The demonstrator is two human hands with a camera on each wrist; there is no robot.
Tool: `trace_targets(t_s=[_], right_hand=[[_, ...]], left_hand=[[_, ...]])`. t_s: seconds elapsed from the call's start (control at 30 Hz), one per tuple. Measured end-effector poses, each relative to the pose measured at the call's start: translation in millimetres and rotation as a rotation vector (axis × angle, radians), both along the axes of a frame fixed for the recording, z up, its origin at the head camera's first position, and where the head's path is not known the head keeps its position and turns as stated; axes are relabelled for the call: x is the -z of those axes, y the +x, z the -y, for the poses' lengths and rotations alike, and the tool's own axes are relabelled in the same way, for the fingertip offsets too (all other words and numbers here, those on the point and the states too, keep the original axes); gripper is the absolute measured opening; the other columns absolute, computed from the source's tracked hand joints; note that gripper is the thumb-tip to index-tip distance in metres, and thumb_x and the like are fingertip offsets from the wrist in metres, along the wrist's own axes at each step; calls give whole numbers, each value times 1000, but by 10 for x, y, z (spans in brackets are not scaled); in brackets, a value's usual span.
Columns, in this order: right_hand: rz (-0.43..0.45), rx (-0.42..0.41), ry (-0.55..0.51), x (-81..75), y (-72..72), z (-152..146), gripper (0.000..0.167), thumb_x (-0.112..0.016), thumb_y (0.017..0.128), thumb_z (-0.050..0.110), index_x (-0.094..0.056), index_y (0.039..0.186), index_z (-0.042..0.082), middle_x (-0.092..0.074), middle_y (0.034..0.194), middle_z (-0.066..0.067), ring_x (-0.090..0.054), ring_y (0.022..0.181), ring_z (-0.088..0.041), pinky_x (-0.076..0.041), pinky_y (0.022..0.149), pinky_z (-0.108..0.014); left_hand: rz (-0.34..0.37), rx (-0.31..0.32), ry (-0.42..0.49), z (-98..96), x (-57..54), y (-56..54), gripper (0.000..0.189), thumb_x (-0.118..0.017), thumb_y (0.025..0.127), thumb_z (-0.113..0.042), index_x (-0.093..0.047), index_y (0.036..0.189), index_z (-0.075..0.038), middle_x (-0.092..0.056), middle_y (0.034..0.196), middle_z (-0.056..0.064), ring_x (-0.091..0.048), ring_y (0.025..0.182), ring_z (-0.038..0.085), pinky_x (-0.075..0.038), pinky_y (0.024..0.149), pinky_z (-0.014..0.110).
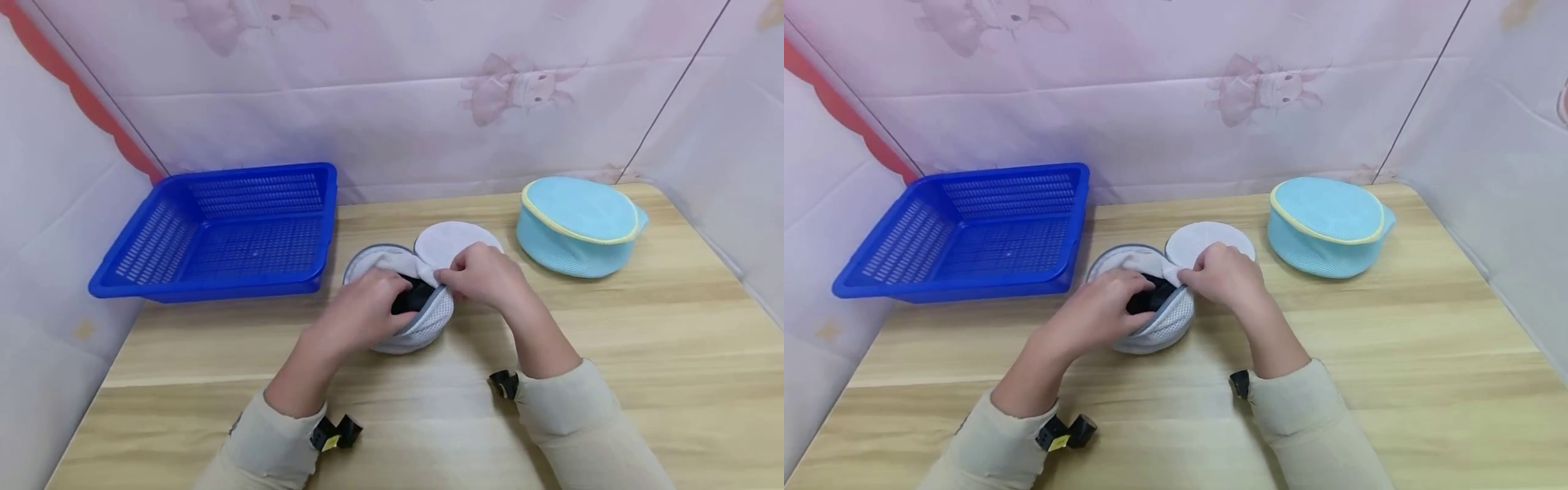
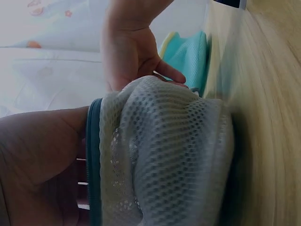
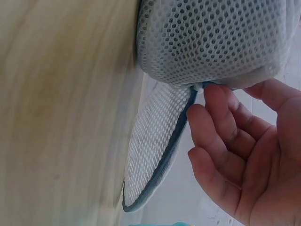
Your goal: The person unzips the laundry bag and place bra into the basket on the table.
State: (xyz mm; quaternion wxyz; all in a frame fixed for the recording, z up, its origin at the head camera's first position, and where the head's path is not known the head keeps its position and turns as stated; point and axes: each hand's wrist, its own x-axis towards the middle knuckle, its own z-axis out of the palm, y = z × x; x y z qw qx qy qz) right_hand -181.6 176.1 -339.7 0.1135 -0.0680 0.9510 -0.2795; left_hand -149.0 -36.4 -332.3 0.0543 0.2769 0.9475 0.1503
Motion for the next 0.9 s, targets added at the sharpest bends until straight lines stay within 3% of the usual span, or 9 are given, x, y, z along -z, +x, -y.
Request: trace_targets(t_s=[0.23, 0.47, 0.6, 0.7, 0.9], right_hand=[[0, -11, 12, 16, -12, 51, 25, -60, 82, 29, -73, 68, 13, -64, 60, 5, -53, 58, -15, -40, 52, -30], [-9, -16, 3, 34, -4, 67, 24, -60, 83, 26, -70, 64, 15, -63, 59, 5, -53, 56, -15, -40, 51, -30], [-1, -19, 16, 42, -2, 68, 24, -62, 84, 26, -70, 63, 17, -63, 58, 5, -53, 57, -15, -40, 52, -30], [7, -27, 18, 49, -2, 60, 22, -63, 83, 25, -71, 63, 18, -64, 58, 5, -53, 58, -15, -41, 53, -30], [-34, -20, 13, 23, -15, 39, 20, -60, 81, 23, -70, 65, 16, -63, 59, 5, -52, 57, -15, -40, 52, -29]], left_hand=[[38, 55, 21, -35, 44, 32, 52, -70, 85, -31, -61, 132, -11, -63, 121, 3, -57, 101, 14, -51, 86, 32], [21, 73, 18, -108, 160, 16, 66, -74, 83, -38, -52, 139, -14, -64, 120, 5, -59, 103, 19, -51, 88, 35], [47, 59, -56, -128, 189, 36, 70, -70, 85, -38, -43, 148, -22, -59, 131, 7, -56, 111, 26, -50, 91, 43], [61, 43, -74, -119, 183, 51, 64, -68, 87, -35, -45, 146, -28, -55, 135, 7, -54, 115, 26, -50, 91, 46], [-1, -32, 48, -66, 126, 23, 59, -73, 84, -33, -50, 139, -29, -59, 131, 0, -57, 113, 20, -50, 93, 44]])
